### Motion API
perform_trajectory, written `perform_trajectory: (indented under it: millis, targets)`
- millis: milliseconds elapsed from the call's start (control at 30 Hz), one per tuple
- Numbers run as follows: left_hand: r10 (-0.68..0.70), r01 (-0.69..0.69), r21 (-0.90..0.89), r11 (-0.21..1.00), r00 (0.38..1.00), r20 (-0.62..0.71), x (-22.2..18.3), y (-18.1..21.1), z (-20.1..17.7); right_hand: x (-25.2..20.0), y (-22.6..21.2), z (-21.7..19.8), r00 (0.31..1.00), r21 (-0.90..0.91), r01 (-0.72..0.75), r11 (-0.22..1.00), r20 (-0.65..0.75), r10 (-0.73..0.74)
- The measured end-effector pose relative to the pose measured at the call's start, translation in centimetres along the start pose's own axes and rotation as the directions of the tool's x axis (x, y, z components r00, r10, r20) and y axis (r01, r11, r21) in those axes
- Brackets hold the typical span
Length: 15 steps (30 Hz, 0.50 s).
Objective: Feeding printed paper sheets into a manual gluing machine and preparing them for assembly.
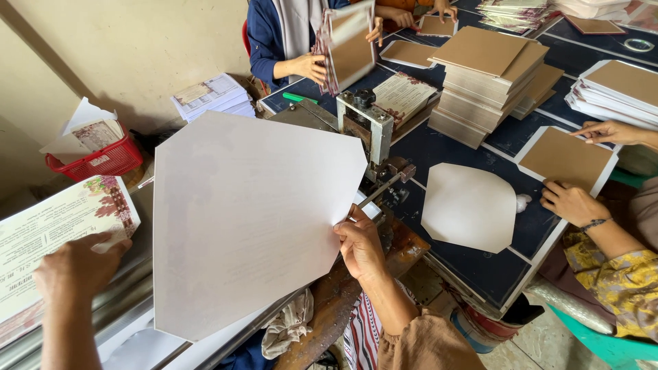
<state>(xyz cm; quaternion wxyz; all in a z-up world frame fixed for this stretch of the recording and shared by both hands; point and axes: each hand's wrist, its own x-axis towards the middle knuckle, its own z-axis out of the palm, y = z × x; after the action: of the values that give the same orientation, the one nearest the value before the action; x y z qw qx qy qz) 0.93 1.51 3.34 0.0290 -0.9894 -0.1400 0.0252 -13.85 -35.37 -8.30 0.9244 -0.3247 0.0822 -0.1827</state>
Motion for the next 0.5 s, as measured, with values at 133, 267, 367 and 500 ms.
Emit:
perform_trajectory:
  millis: [133, 267, 367, 500]
  targets:
    - [0.035, -0.030, -0.067, 0.997, 0.998, 0.061, 0.5, -1.0, -1.6, -0.1, 0.1, 0.0, 1.000, -0.009, -0.003, 1.000, -0.018, 0.003]
    - [0.022, -0.023, 0.016, 1.000, 0.998, 0.051, -1.3, 1.3, -2.8, 0.0, 0.1, 0.1, 1.000, -0.013, 0.012, 1.000, -0.003, -0.012]
    - [0.025, -0.015, 0.135, 0.991, 0.997, -0.071, 0.3, 2.5, 0.8, -0.1, 0.2, 0.3, 1.000, -0.024, 0.002, 1.000, -0.009, -0.002]
    - [0.003, 0.004, 0.121, 0.993, 0.998, -0.058, 1.1, 2.5, 0.3, -0.1, 0.1, 0.1, 1.000, -0.011, 0.019, 1.000, 0.001, -0.019]
